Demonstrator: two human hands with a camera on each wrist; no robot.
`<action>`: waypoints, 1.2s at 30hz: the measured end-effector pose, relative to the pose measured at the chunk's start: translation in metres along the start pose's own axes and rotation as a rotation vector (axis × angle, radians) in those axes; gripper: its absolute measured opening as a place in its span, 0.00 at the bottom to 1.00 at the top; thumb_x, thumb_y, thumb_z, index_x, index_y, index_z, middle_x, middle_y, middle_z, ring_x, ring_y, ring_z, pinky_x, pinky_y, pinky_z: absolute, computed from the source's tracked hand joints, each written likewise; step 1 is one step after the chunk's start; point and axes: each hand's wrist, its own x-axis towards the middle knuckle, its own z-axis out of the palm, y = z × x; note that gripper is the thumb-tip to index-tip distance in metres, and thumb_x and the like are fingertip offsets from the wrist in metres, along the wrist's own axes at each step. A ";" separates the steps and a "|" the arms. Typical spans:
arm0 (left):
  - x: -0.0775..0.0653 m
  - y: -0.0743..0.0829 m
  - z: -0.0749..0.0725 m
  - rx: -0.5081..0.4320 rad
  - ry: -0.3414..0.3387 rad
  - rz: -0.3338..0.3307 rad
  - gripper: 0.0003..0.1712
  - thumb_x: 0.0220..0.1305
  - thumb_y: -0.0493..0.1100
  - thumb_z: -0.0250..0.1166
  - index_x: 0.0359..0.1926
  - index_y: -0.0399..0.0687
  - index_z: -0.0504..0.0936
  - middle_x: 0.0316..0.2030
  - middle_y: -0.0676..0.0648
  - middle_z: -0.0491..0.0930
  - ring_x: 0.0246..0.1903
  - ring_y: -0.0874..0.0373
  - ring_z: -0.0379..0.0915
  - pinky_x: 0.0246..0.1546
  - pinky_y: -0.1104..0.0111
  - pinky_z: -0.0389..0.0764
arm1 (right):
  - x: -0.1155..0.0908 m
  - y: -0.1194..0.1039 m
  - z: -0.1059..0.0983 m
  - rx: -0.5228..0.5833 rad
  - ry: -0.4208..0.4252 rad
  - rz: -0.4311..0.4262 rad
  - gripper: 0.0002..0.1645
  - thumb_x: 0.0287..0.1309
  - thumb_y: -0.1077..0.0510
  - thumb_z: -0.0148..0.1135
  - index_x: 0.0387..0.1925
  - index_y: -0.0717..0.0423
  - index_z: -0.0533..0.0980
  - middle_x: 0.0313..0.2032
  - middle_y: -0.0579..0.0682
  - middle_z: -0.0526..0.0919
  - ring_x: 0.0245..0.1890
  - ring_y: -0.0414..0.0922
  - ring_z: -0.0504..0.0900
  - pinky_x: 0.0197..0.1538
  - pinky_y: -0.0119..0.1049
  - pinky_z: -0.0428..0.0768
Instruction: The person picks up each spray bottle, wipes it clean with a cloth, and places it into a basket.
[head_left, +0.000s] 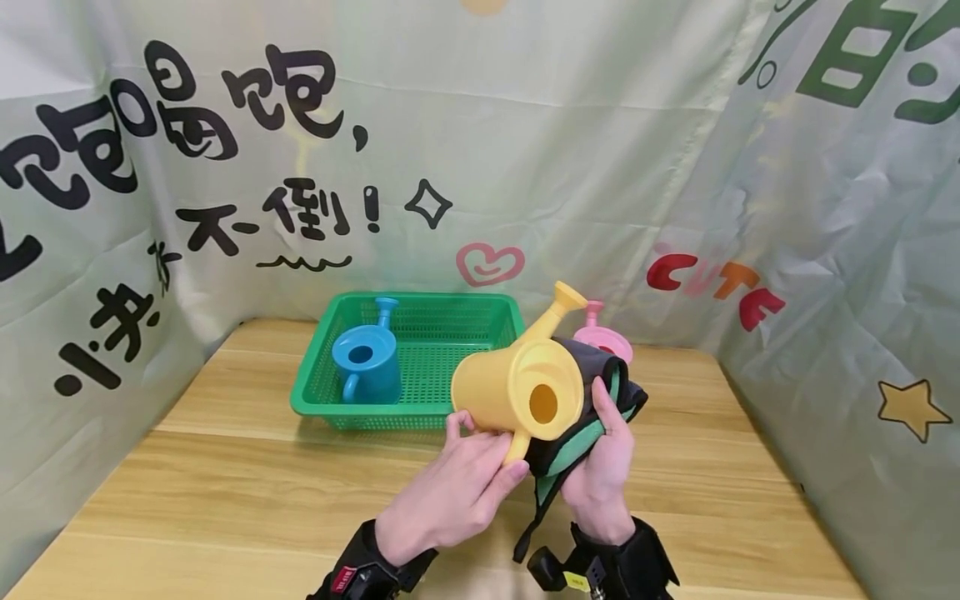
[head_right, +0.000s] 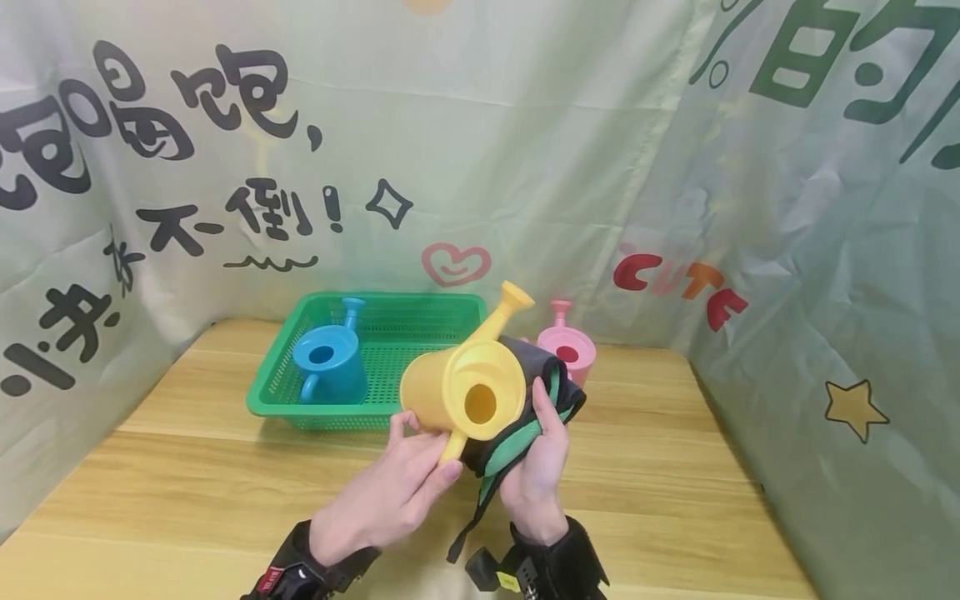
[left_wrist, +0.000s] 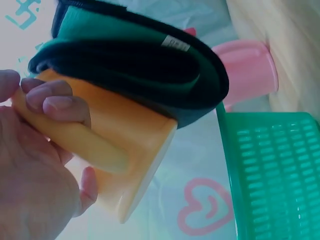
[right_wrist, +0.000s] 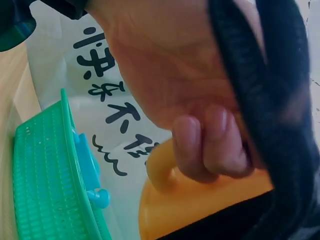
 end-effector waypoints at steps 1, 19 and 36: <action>0.000 -0.001 -0.001 -0.015 -0.005 -0.007 0.16 0.81 0.51 0.45 0.33 0.55 0.69 0.25 0.59 0.61 0.34 0.65 0.67 0.52 0.60 0.54 | 0.000 -0.001 -0.001 0.001 0.000 0.006 0.21 0.79 0.48 0.42 0.65 0.51 0.66 0.57 0.44 0.79 0.57 0.40 0.79 0.63 0.32 0.77; 0.002 -0.004 0.000 -0.057 0.132 -0.037 0.24 0.80 0.60 0.44 0.27 0.55 0.67 0.20 0.60 0.59 0.25 0.69 0.59 0.49 0.64 0.54 | -0.002 0.004 0.001 0.046 -0.033 -0.022 0.22 0.80 0.48 0.39 0.66 0.52 0.66 0.58 0.46 0.79 0.58 0.41 0.79 0.65 0.33 0.76; 0.006 -0.016 0.005 -0.545 0.543 -0.174 0.25 0.72 0.40 0.60 0.16 0.47 0.66 0.12 0.50 0.62 0.19 0.72 0.55 0.24 0.75 0.62 | 0.003 -0.010 -0.010 0.305 -0.293 -0.051 0.27 0.81 0.54 0.31 0.73 0.54 0.63 0.70 0.49 0.73 0.70 0.45 0.72 0.71 0.37 0.71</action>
